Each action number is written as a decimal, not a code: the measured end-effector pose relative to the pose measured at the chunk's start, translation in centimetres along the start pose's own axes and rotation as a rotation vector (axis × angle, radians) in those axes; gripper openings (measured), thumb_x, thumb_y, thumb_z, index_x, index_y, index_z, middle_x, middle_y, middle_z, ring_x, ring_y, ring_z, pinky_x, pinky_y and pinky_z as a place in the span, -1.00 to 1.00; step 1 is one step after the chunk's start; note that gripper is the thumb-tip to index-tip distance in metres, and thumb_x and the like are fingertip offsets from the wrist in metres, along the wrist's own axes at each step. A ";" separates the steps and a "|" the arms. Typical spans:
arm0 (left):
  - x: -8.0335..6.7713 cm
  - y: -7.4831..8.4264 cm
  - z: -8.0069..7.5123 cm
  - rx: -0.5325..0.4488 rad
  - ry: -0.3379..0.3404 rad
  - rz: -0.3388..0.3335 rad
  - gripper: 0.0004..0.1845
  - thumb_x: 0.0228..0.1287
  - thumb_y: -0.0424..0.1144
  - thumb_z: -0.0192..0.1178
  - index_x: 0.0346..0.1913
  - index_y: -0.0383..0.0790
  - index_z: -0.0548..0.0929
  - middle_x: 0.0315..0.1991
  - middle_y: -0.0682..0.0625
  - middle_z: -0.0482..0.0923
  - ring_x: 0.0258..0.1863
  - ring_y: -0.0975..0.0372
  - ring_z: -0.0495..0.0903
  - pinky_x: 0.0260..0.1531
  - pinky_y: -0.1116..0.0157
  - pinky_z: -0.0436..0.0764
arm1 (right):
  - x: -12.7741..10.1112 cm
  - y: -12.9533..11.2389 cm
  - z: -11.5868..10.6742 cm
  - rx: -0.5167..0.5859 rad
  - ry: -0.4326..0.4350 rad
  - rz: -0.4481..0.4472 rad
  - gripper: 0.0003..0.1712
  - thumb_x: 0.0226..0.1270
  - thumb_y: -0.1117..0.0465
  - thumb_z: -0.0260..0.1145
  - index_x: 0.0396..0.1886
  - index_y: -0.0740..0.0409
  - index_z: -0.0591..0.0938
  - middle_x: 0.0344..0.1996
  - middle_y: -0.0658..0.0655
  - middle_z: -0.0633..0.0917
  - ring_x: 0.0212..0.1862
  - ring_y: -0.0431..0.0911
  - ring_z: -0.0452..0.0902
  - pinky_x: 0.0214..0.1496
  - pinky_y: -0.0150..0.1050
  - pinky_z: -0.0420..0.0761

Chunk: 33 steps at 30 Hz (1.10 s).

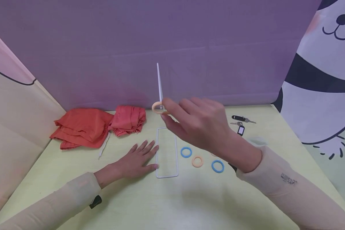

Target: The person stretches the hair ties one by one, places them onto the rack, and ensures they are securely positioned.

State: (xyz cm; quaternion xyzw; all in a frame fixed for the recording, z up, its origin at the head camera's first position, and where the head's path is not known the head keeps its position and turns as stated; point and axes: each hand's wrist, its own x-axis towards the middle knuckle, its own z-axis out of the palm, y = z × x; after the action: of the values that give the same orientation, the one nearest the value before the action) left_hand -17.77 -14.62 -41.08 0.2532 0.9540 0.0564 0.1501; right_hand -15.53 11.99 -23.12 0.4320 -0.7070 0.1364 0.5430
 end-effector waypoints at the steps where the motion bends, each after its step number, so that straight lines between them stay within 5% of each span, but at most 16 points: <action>1: 0.0 0.0 0.0 0.002 -0.003 -0.003 -0.12 0.44 0.39 -0.14 0.63 0.05 -0.10 0.66 0.01 -0.25 0.65 -0.04 -0.27 0.55 -0.21 -0.17 | 0.0 0.1 0.2 -0.009 -0.011 0.001 -0.77 0.35 0.10 0.32 -0.09 0.08 0.71 -0.69 0.04 0.59 -0.69 -0.07 0.45 -0.75 -0.24 0.26; 7: 0.0 -0.1 0.2 -0.007 0.004 -0.008 -0.12 0.43 0.38 -0.12 0.63 0.05 -0.09 0.67 0.01 -0.23 0.65 -0.04 -0.28 0.54 -0.22 -0.17 | -0.2 1.2 1.6 -0.060 -0.027 0.014 -0.79 0.28 0.14 0.34 -0.11 0.04 0.69 -0.73 0.02 0.52 -0.71 -0.09 0.35 -0.75 -0.26 0.16; 15: -0.2 -0.1 0.2 -0.004 0.023 0.005 -0.12 0.45 0.37 -0.13 0.63 0.02 -0.08 0.66 -0.01 -0.23 0.64 -0.05 -0.28 0.54 -0.23 -0.19 | -0.2 2.9 3.7 -0.051 -0.032 0.041 -0.81 0.25 0.19 0.34 -0.14 0.07 0.69 -0.64 0.02 0.65 -0.68 -0.06 0.47 -0.75 -0.26 0.21; 33: -0.1 -0.1 0.0 -0.006 0.024 0.004 -0.13 0.46 0.35 -0.13 0.63 -0.01 -0.07 0.66 -0.04 -0.22 0.64 -0.09 -0.29 0.54 -0.23 -0.19 | 0.8 6.0 7.8 -0.169 -0.089 0.080 -0.82 0.42 0.10 0.23 -0.14 0.05 0.67 -0.69 0.04 0.61 -0.70 -0.01 0.46 -0.79 -0.20 0.19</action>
State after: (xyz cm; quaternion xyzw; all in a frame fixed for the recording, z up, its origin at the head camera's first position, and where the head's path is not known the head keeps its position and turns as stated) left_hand -17.74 -14.77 -41.12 0.2538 0.9551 0.0624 0.1392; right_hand -25.16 10.04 -23.69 0.3617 -0.7560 0.0786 0.5398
